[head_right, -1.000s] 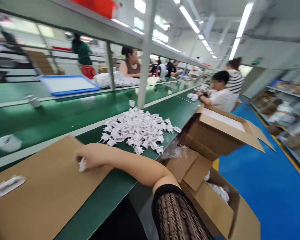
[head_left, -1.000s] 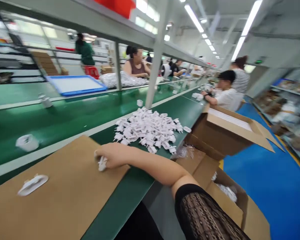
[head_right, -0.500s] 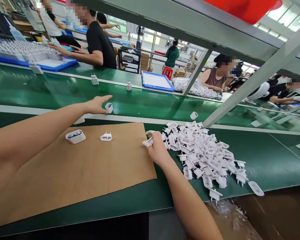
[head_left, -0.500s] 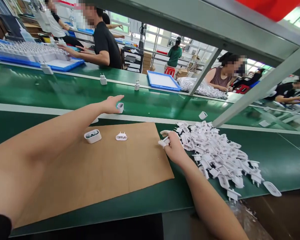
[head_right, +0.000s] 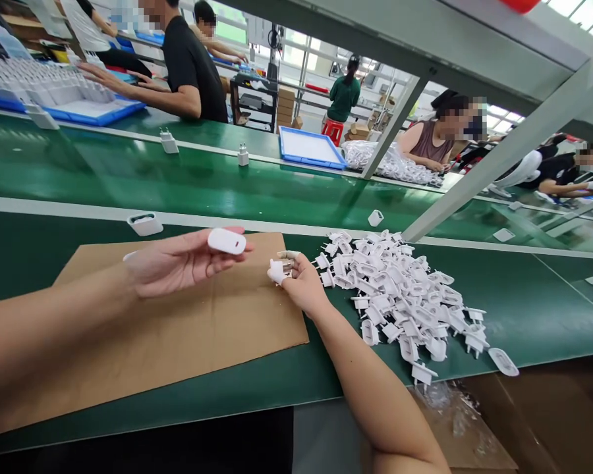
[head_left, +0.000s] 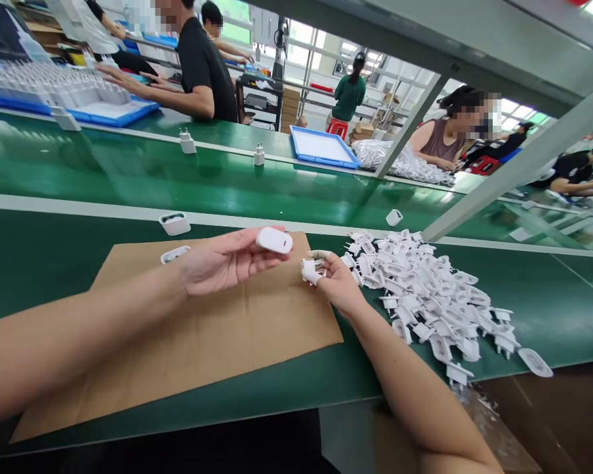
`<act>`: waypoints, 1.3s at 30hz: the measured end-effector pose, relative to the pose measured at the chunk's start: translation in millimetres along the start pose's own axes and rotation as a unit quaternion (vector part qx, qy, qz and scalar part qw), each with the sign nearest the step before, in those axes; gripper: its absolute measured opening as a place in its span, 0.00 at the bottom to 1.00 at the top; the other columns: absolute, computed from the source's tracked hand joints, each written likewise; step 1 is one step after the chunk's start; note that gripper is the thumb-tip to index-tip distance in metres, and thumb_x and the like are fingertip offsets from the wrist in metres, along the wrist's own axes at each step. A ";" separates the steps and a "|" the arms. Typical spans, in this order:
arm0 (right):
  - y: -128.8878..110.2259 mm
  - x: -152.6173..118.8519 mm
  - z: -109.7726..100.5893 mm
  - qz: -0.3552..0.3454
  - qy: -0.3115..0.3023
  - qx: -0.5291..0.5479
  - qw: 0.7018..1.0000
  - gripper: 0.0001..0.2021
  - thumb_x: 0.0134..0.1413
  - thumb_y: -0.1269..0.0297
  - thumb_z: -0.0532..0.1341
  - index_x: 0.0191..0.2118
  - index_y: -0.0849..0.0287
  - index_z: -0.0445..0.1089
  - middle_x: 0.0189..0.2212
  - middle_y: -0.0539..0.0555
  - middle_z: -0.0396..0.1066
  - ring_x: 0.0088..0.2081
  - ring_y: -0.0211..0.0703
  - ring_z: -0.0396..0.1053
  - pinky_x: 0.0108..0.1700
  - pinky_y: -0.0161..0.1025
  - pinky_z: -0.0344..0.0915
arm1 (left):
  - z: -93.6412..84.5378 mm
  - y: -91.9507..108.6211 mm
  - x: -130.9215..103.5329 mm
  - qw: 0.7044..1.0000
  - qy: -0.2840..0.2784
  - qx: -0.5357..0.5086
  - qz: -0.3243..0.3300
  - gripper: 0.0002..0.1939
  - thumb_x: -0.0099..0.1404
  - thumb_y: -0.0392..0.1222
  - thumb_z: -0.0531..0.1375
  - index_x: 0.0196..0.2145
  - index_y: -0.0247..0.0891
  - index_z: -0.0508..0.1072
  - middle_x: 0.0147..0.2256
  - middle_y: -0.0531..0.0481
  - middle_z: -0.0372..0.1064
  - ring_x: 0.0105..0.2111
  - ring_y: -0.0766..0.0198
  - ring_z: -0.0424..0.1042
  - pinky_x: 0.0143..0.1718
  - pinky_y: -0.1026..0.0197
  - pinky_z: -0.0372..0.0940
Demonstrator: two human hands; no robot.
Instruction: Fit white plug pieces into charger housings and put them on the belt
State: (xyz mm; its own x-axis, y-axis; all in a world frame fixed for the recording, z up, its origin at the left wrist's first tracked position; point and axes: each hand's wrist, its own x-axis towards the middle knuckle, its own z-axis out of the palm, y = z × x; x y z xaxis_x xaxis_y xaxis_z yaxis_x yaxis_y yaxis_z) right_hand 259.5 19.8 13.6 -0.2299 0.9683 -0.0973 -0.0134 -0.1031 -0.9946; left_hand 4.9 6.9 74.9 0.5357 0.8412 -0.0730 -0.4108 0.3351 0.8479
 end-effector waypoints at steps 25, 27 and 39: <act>-12.5 -5.7 0.9 0.106 -0.042 0.097 0.989 0.22 0.31 0.58 0.80 0.37 0.57 0.80 0.31 0.49 0.74 0.27 0.32 0.64 0.30 0.33 0.65 | -12.4 -78.9 -19.0 0.803 0.093 0.564 0.166 0.24 0.58 0.58 0.72 0.43 0.39 0.74 0.39 0.50 0.70 0.31 0.64 0.68 0.33 0.59 0.67; -12.3 -7.6 2.8 0.103 -0.043 0.070 0.991 0.21 0.34 0.55 0.79 0.37 0.57 0.79 0.31 0.50 0.74 0.27 0.33 0.65 0.30 0.34 0.65 | -13.8 -79.8 -20.3 0.821 0.086 0.544 0.152 0.28 0.56 0.58 0.73 0.47 0.39 0.74 0.40 0.49 0.69 0.29 0.66 0.66 0.31 0.60 0.66; -13.4 -28.6 25.2 -0.079 -0.020 -0.132 0.988 0.13 0.51 0.56 0.72 0.42 0.52 0.78 0.35 0.51 0.75 0.30 0.38 0.70 0.35 0.41 0.71 | -16.6 -81.9 -17.0 0.862 0.082 0.492 0.090 0.15 0.61 0.50 0.69 0.41 0.39 0.76 0.29 0.54 0.66 0.25 0.67 0.62 0.27 0.63 0.59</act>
State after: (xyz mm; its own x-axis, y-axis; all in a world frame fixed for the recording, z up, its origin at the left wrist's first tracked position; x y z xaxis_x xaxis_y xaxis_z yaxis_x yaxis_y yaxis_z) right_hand 241.8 -12.2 30.6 -0.2832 0.9574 0.0562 0.2005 0.1164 -0.9728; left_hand 17.2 -27.9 -2.0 0.3842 0.9176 0.1019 0.3909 -0.2617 0.8825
